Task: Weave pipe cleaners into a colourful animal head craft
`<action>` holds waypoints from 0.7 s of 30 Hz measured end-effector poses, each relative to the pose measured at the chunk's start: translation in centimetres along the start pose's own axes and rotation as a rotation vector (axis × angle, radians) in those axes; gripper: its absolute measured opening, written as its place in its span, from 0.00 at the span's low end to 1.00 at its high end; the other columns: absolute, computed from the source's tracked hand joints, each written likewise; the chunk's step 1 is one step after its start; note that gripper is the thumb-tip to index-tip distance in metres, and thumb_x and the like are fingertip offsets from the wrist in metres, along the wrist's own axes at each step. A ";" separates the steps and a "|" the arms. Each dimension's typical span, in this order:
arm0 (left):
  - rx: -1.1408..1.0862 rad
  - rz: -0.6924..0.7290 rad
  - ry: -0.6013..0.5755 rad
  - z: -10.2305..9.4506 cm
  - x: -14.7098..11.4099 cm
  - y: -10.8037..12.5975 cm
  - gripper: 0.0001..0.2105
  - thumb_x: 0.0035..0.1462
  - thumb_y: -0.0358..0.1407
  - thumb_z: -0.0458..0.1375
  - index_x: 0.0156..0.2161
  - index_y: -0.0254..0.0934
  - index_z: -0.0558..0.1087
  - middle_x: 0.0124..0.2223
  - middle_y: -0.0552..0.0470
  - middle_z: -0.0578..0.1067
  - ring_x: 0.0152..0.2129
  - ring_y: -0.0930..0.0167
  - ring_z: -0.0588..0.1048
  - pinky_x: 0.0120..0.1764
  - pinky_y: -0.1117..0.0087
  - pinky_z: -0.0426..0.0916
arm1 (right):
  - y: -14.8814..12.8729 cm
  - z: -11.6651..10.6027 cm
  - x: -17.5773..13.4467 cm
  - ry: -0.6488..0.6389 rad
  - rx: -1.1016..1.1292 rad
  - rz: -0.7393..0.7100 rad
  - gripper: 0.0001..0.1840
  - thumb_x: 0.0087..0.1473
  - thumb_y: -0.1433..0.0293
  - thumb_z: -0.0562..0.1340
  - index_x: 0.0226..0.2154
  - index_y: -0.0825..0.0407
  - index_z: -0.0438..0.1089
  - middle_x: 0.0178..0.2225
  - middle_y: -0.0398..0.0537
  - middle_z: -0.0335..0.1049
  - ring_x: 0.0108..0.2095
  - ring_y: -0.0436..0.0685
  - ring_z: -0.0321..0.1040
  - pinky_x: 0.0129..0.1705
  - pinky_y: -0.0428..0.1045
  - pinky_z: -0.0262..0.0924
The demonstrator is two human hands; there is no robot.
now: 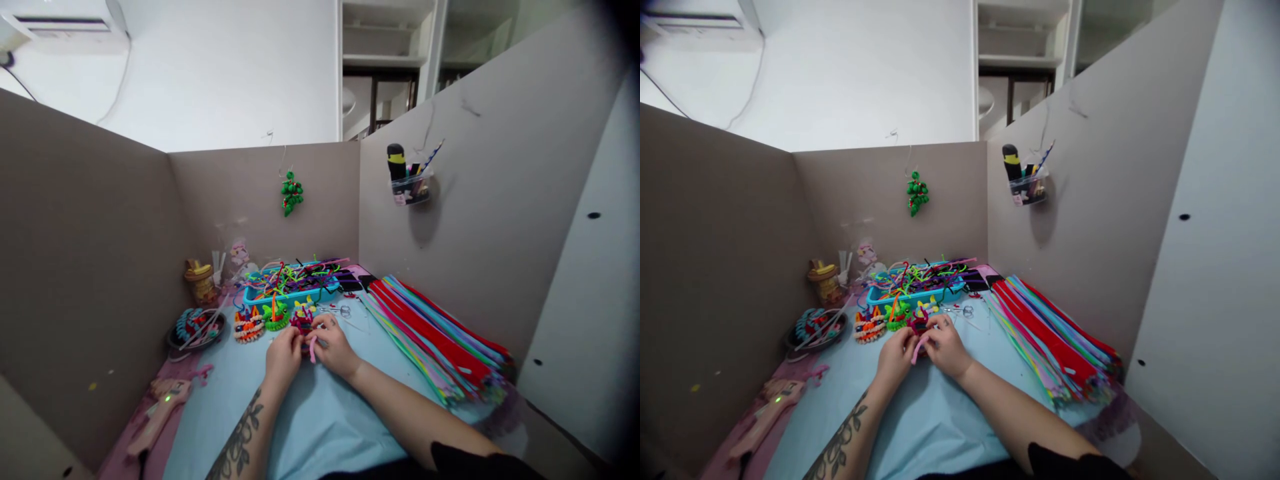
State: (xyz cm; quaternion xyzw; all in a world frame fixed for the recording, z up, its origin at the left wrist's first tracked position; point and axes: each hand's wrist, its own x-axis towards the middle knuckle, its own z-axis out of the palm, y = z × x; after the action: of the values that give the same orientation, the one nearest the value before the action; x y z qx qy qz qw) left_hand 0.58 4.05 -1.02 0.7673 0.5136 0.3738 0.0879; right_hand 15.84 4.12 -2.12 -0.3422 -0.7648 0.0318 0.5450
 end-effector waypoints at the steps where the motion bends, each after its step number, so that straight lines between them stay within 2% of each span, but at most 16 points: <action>1: -0.016 0.002 -0.002 0.0 0.1 -0.2 0.08 0.56 0.33 0.47 0.29 0.37 0.66 0.28 0.52 0.70 0.26 0.71 0.68 0.29 0.74 0.57 | 0.0 -0.2 0.1 -0.027 -0.005 -0.019 0.10 0.47 0.78 0.58 0.29 0.50 0.73 0.38 0.49 0.62 0.42 0.57 0.58 0.45 0.55 0.57; 4: -0.065 0.017 -0.007 0.0 0.3 -0.7 0.08 0.56 0.33 0.47 0.29 0.37 0.67 0.29 0.51 0.70 0.27 0.71 0.68 0.30 0.73 0.59 | -0.2 -0.6 0.3 -0.077 -0.041 -0.048 0.15 0.47 0.79 0.57 0.34 0.48 0.73 0.43 0.49 0.61 0.46 0.58 0.56 0.50 0.57 0.55; 6: -0.098 0.047 -0.012 0.1 0.4 -0.9 0.08 0.55 0.32 0.47 0.30 0.37 0.67 0.30 0.51 0.70 0.29 0.70 0.68 0.32 0.72 0.61 | -0.4 -0.8 0.4 -0.069 -0.086 -0.018 0.13 0.49 0.77 0.58 0.36 0.48 0.73 0.43 0.50 0.60 0.48 0.59 0.55 0.52 0.58 0.53; 12: -0.226 0.071 0.053 0.1 0.4 -0.6 0.07 0.54 0.34 0.50 0.30 0.37 0.70 0.34 0.49 0.70 0.32 0.69 0.71 0.36 0.69 0.65 | -0.6 -0.5 0.3 -0.050 -0.239 0.037 0.06 0.49 0.71 0.60 0.28 0.49 0.73 0.54 0.50 0.54 0.58 0.65 0.43 0.57 0.64 0.44; 15: -0.387 -0.033 0.064 0.2 0.4 -0.3 0.08 0.54 0.37 0.51 0.33 0.37 0.69 0.32 0.50 0.72 0.27 0.70 0.72 0.31 0.70 0.66 | -0.5 -0.5 0.3 -0.035 -0.302 0.014 0.04 0.48 0.71 0.61 0.26 0.50 0.72 0.56 0.49 0.53 0.59 0.66 0.41 0.57 0.64 0.44; 18: -0.597 -0.225 -0.036 0.6 0.5 -0.3 0.11 0.54 0.44 0.50 0.31 0.37 0.65 0.26 0.54 0.72 0.18 0.74 0.71 0.22 0.74 0.64 | -0.4 -0.3 0.2 -0.033 -0.371 -0.062 0.04 0.49 0.72 0.61 0.27 0.50 0.72 0.56 0.48 0.55 0.58 0.64 0.43 0.57 0.63 0.44; 21: -0.716 -0.355 -0.146 1.0 0.6 -0.3 0.16 0.49 0.49 0.54 0.27 0.37 0.60 0.21 0.57 0.70 0.14 0.75 0.69 0.17 0.76 0.59 | -0.2 0.1 0.0 -0.055 -0.408 -0.151 0.05 0.50 0.72 0.60 0.30 0.49 0.72 0.55 0.48 0.57 0.58 0.63 0.44 0.58 0.63 0.43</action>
State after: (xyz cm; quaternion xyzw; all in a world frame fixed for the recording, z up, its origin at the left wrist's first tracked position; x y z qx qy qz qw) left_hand 1.12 4.96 -1.60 0.6119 0.4679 0.4526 0.4492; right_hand 15.66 4.05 -2.06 -0.3862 -0.7933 -0.1551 0.4443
